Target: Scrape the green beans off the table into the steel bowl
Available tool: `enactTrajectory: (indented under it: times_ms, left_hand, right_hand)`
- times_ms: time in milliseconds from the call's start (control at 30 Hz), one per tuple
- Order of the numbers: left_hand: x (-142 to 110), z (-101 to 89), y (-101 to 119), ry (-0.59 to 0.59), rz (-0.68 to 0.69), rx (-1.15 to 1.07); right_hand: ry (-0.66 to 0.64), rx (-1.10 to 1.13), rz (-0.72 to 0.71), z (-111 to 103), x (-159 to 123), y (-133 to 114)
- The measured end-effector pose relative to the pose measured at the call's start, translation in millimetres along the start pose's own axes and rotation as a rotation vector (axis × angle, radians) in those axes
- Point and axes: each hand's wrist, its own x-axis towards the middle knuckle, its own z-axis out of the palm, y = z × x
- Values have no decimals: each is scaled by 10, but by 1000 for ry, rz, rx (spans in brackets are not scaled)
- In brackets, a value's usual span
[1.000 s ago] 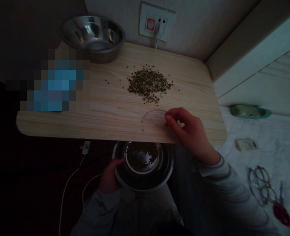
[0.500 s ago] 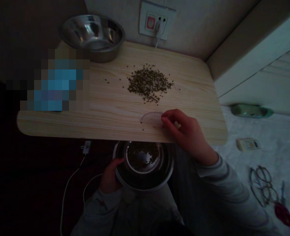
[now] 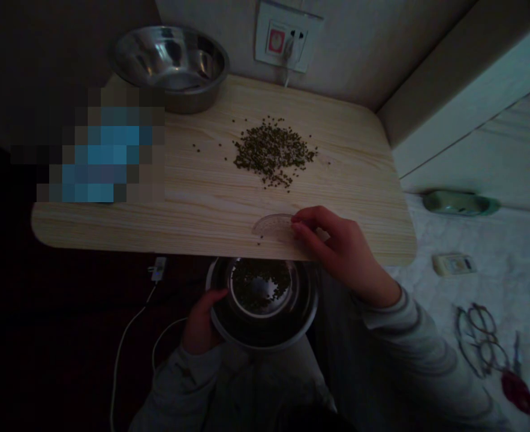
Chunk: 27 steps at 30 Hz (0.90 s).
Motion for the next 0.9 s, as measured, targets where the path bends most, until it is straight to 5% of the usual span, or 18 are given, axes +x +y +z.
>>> enactTrajectory:
  times_ms: [167, 267, 533, 800, 900]
  left_hand:
    - [1, -6, -4, 153, 285, 130]
    - [-24, 36, 33, 285, 190, 141]
    - [-122, 178, 120, 21, -172, -89]
    - [-192, 129, 73, 65, 179, 34]
    - [-208, 112, 48, 67, 178, 20]
  right_hand:
    - [-35, 48, 27, 42, -83, 23]
    - [-74, 66, -7, 49, -146, 1]
    - [17, 134, 2, 247, -167, -133]
    - [235, -79, 104, 500, 179, -237]
    - [294, -124, 174, 486, 226, -176]
